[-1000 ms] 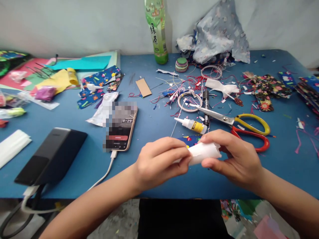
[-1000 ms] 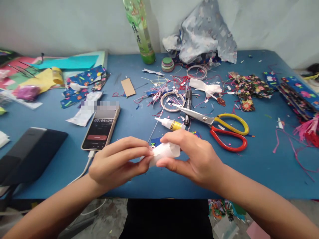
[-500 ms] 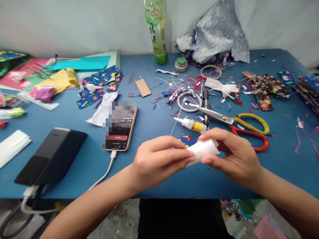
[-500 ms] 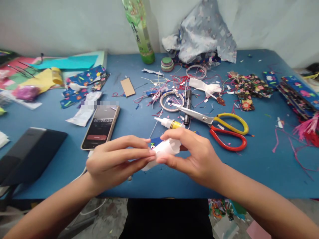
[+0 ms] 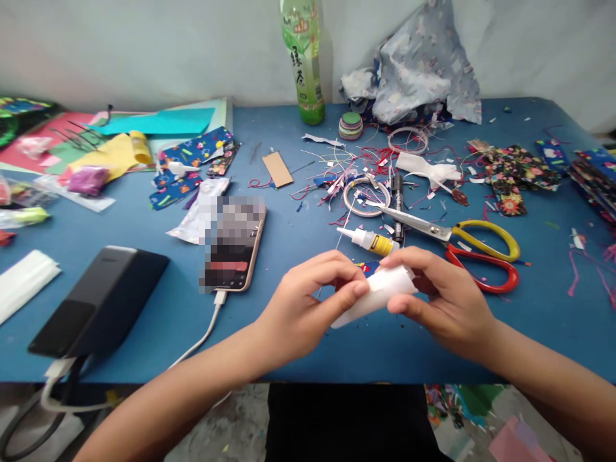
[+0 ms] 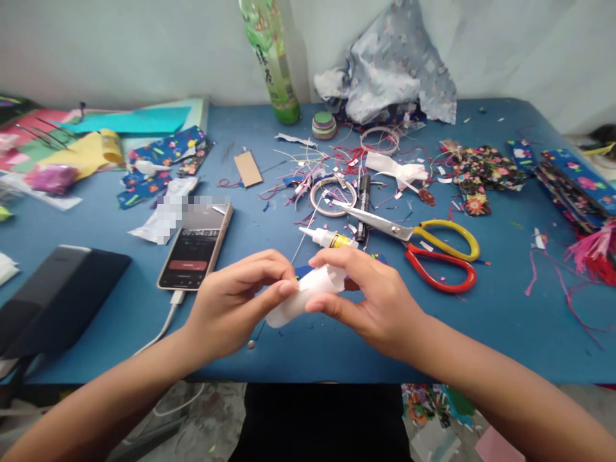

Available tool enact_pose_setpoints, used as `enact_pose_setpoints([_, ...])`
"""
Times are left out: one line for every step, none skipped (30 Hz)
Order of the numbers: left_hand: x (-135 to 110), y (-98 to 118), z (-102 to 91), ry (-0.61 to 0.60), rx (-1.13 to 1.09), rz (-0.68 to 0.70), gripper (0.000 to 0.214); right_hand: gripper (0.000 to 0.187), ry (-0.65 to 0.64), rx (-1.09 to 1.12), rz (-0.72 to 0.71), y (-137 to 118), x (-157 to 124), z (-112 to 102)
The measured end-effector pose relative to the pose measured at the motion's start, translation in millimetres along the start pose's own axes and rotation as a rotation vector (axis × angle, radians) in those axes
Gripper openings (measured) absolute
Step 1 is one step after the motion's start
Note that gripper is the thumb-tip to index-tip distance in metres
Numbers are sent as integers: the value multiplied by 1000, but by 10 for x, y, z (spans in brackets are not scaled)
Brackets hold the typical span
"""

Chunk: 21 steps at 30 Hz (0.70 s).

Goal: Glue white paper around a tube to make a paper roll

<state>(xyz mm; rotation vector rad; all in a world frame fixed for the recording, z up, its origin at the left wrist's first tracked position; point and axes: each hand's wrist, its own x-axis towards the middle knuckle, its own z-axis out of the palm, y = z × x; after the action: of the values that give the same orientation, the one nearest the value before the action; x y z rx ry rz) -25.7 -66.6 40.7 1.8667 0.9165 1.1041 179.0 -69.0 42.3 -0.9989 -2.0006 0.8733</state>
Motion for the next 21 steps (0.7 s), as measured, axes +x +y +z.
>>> enact_pose_setpoints([6, 1, -8, -3, -39, -37, 11, 30, 3, 18, 12, 4, -1, -1])
enact_pose_setpoints([11, 1, -17, 0, -74, -61, 11, 30, 8, 37, 25, 8, -2, -3])
enact_pose_setpoints([15, -1, -27, 5, -107, -75, 10, 30, 14, 54, 36, 10, -5, -5])
enact_pose_setpoints([17, -3, -37, 14, -134, -76, 10, 31, 20, 70, 44, 12, -8, -7])
enact_pose_setpoints([18, -5, -46, 28, -148, -64, 10, 31, 25, 80, 50, 13, -11, -9])
enact_pose_setpoints([16, -7, -53, 46, -143, -35, 10, 31, 27, 84, 49, 13, -13, -11])
enact_pose_setpoints([13, -9, -58, 62, -111, 13, 10, 31, 28, 81, 42, 13, -15, -11])
enact_pose_setpoints([7, -10, -60, 73, -56, 78, 10, 31, 28, 70, 31, 12, -14, -9])
enact_pose_setpoints([-1, -11, -59, 76, 14, 153, 10, 32, 28, 53, 16, 10, -12, -7])
enact_pose_setpoints([-12, -13, -56, 73, 89, 230, 9, 32, 26, 31, 0, 7, -9, -3])
enact_pose_setpoints([-25, -15, -51, 66, 163, 297, 8, 32, 25, 6, -15, 3, -5, 1])
enact_pose_setpoints([-40, -19, -45, 60, 228, 347, 6, 31, 24, -19, -27, -1, -1, 5])
enact_pose_setpoints([-56, -25, -37, 57, 283, 377, 6, 31, 24, -45, -37, -5, 2, 10])
enact_pose_setpoints([-71, -34, -29, 58, 328, 392, 6, 31, 23, -68, -45, -9, 5, 15])
enact_pose_setpoints([-85, -43, -21, 60, 361, 401, 6, 30, 22, -86, -51, -11, 5, 20])
enact_pose_setpoints([-97, -54, -13, 61, 381, 402, 6, 31, 22, -99, -54, -12, 4, 25])
enact_pose_setpoints([-107, -66, -5, 59, 387, 396, 5, 31, 21, -105, -56, -13, 2, 30])
enact_pose_setpoints([-114, -77, 3, 55, 384, 388, 5, 31, 22, -104, -56, -12, -2, 35])
enact_pose_setpoints([-117, -86, 12, 52, 375, 378, 5, 32, 21, -100, -54, -11, -6, 39])
enact_pose_setpoints([-118, -91, 21, 50, 361, 365, 6, 32, 22, -92, -51, -10, -10, 42])
enact_pose_setpoints([-115, -93, 29, 48, 341, 346, 6, 32, 23, -83, -48, -9, -13, 45])
